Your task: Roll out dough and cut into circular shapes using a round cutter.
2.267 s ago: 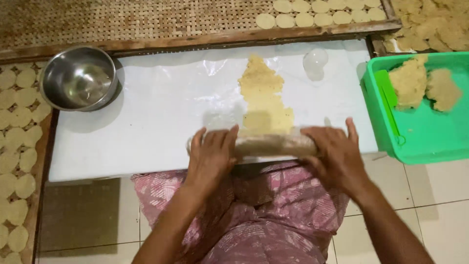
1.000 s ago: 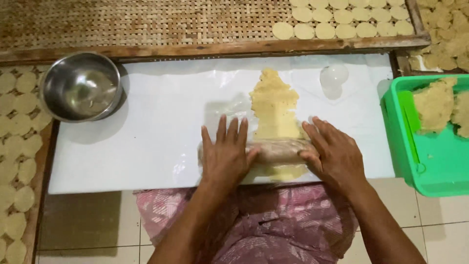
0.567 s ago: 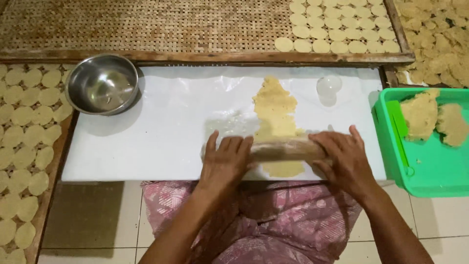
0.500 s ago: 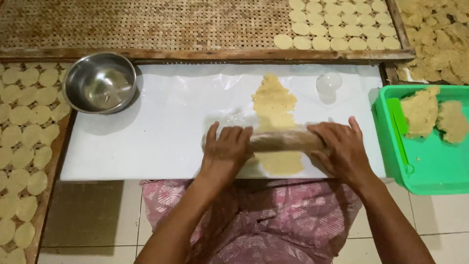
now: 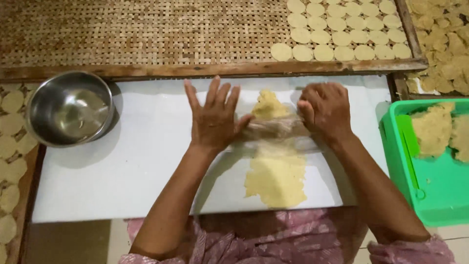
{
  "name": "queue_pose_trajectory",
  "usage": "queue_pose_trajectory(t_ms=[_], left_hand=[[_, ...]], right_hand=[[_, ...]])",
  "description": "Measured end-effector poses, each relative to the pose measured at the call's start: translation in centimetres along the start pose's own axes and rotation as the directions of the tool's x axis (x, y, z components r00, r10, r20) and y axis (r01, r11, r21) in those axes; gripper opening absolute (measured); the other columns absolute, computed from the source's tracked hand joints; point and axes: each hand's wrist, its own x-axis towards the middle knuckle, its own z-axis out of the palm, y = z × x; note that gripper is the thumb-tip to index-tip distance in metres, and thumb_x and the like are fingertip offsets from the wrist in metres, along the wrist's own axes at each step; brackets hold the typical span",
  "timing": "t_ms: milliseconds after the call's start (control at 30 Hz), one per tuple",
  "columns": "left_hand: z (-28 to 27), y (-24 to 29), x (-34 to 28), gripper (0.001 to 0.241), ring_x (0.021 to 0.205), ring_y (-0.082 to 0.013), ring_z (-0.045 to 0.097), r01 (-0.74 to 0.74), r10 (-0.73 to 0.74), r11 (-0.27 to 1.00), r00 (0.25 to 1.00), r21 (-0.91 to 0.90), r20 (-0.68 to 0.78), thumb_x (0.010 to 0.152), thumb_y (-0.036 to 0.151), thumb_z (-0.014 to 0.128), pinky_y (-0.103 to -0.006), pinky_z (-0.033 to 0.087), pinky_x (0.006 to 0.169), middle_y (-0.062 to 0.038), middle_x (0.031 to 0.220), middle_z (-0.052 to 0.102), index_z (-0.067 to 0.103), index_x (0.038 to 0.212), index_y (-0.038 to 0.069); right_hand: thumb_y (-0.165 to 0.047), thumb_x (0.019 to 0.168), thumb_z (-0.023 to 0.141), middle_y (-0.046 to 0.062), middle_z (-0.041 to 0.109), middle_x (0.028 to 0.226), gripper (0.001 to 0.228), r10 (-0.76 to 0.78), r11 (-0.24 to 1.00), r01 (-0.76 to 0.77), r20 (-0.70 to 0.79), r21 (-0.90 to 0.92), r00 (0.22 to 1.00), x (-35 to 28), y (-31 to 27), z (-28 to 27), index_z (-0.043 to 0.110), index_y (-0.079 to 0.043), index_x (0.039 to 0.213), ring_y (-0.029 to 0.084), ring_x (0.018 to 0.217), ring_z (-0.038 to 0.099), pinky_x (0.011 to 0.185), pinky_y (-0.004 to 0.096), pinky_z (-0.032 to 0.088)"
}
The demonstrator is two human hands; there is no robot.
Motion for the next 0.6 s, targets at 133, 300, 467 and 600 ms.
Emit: queue_pose_trajectory(t_ms=[133,300,467,600], left_hand=[[1.1,-2.2,2.6,0.063,0.134,-0.0399,0.049,0.004,-0.004,1.000,0.997,-0.004,-0.078,0.088,0.043,0.078,-0.0882,0.016,0.105,-0.017,0.129,0.061,0.059,0.135,0.005],[1.4,-2.0,3.2,0.040,0.150,-0.0296,0.028,0.130,-0.130,0.992,0.991,0.006,0.045,0.103,-0.006,0.072,-0.0820,0.001,0.111,-0.009,0.151,0.049,0.061,0.138,0.009],[0.0,-0.6,2.7,0.071,0.152,-0.0284,0.019,0.252,-0.240,0.968,0.935,-0.011,0.259,0.096,-0.004,0.074,-0.0867,0.000,0.109,-0.006,0.159,0.033,0.036,0.152,0.018],[0.3,0.3,1.5,0.080,0.156,-0.0316,-0.015,0.259,-0.268,0.960,0.721,0.109,0.639,0.111,0.015,0.053,-0.0872,-0.010,0.110,-0.004,0.171,-0.014,0.000,0.170,0.026]], right_hand=[[-0.053,0.116,0.032,0.012,0.061,0.095,0.055,-0.062,0.993,0.067,-0.061,0.095,0.996,4.4,1.9,2.1,0.062,-0.012,0.095,0.035,0.087,0.065,0.083,0.045,0.048],[-0.040,0.118,0.044,0.010,0.064,0.094,0.051,-0.049,0.984,0.046,0.013,0.170,0.999,7.7,1.3,1.4,0.070,-0.005,0.091,0.026,0.080,0.057,0.070,0.040,0.046],[-0.031,0.113,0.058,0.012,0.060,0.106,0.034,-0.032,0.967,0.004,0.107,0.256,0.994,6.5,1.6,1.4,0.071,-0.002,0.101,0.027,0.090,0.053,0.076,0.040,0.044],[-0.019,0.114,0.055,0.013,0.058,0.116,0.017,-0.055,0.971,0.031,0.099,0.236,0.994,5.8,1.1,0.5,0.061,-0.003,0.108,0.030,0.103,0.052,0.093,0.044,0.041]])
